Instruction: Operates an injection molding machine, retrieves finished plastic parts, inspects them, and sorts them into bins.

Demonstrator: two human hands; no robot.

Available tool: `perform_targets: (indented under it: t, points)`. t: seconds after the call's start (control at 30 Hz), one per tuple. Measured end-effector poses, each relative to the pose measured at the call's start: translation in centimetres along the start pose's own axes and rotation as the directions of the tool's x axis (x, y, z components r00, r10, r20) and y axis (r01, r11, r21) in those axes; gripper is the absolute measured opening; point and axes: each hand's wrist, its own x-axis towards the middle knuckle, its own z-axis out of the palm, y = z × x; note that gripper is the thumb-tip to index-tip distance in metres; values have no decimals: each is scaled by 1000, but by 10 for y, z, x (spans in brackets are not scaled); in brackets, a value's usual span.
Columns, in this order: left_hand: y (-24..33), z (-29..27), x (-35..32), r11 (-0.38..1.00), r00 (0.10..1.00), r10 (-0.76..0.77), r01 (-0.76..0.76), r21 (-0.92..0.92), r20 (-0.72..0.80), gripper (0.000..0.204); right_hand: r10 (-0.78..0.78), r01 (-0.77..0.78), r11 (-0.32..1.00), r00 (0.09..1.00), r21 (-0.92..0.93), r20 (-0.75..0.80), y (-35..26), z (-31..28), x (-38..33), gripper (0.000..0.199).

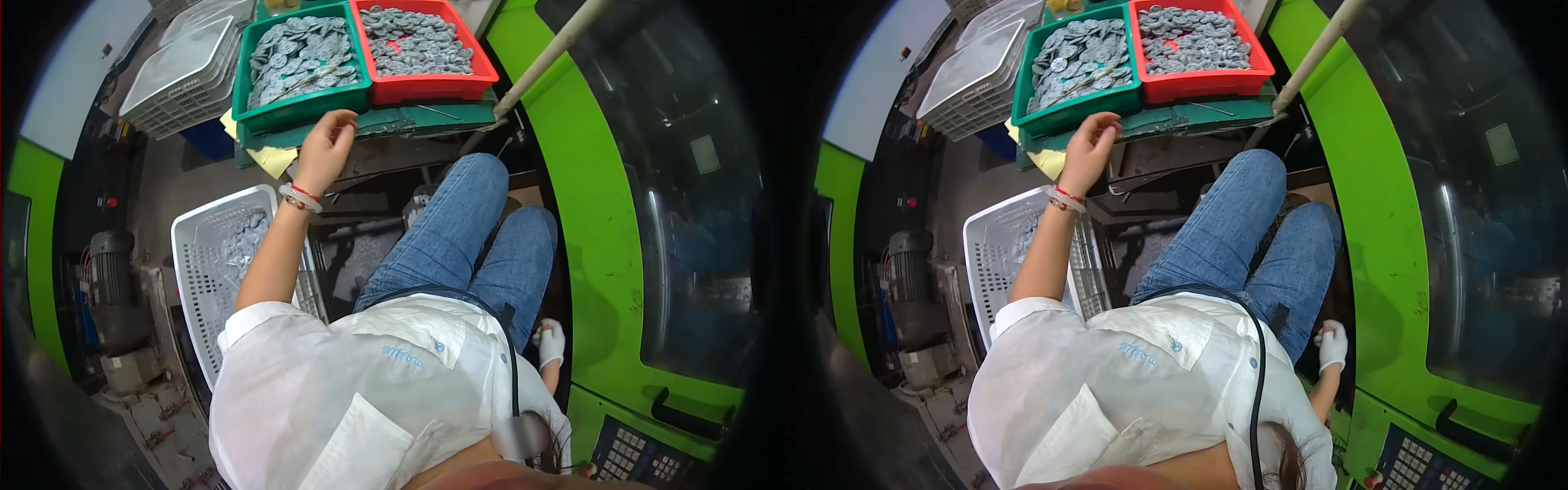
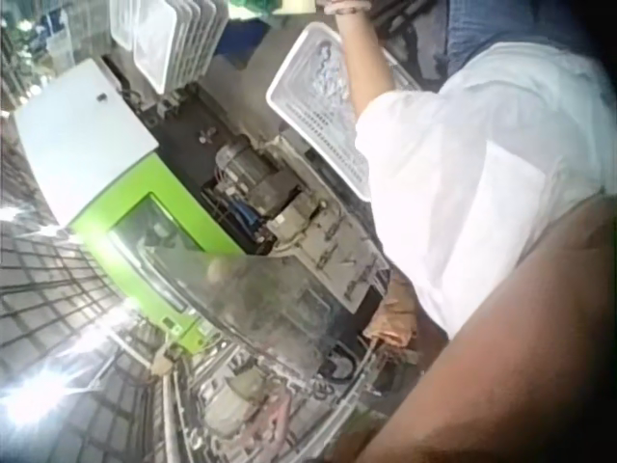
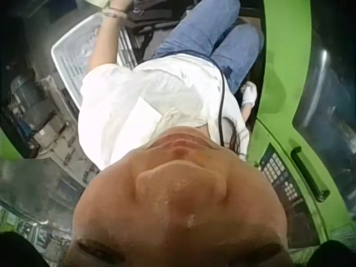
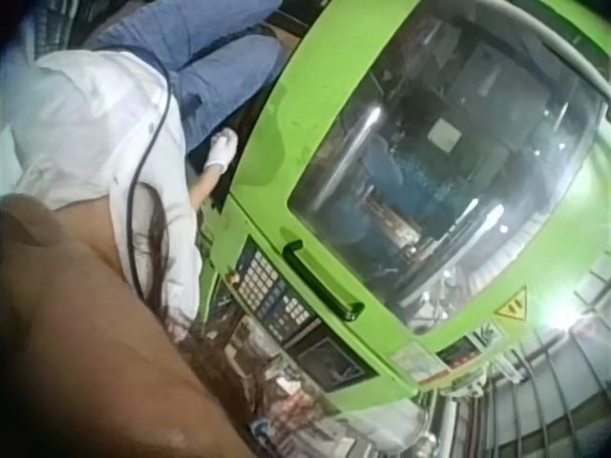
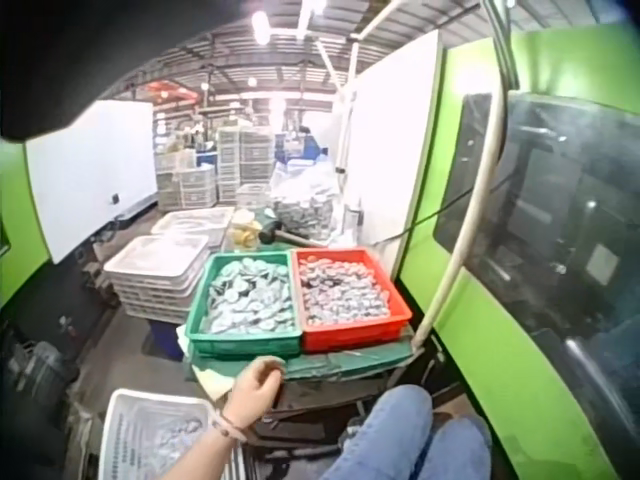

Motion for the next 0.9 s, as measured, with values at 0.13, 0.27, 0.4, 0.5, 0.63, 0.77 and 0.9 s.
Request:
perform_targets:
  t: [0.13, 0.27, 0.4, 0.5, 0.63, 0.77, 0.9]
  points:
    - [3, 34, 14, 999, 994, 54, -54, 2, 94, 21, -108, 90, 949, 993, 303, 43, -101, 2, -8, 22]
    - [7, 57, 54, 966, 967, 226, -238, 100, 119, 20, -169, -35, 747, 956, 664, 240, -169, 20, 1, 25]
    - [3, 70, 112, 860, 913, 395, -407, 307, 102, 21, -182, -182, 715, 884, 675, 431, -199, 58, 27, 24]
    - [-24, 89, 164, 783, 919, 375, -386, 488, 125, 29, -202, -340, 659, 779, 671, 593, -189, 90, 65, 25]
    - [-43, 111, 223, 691, 961, 131, -266, 672, 245, 52, -169, -522, 509, 718, 684, 675, -165, 126, 98, 23]
    - [-44, 125, 242, 612, 896, -304, -76, 787, 323, 74, -59, -505, 494, 793, 708, 606, -154, 147, 116, 18]
    - [-76, 125, 256, 539, 883, -237, -226, 811, 404, 65, -150, -564, 473, 705, 677, 693, -165, 158, 129, 17]
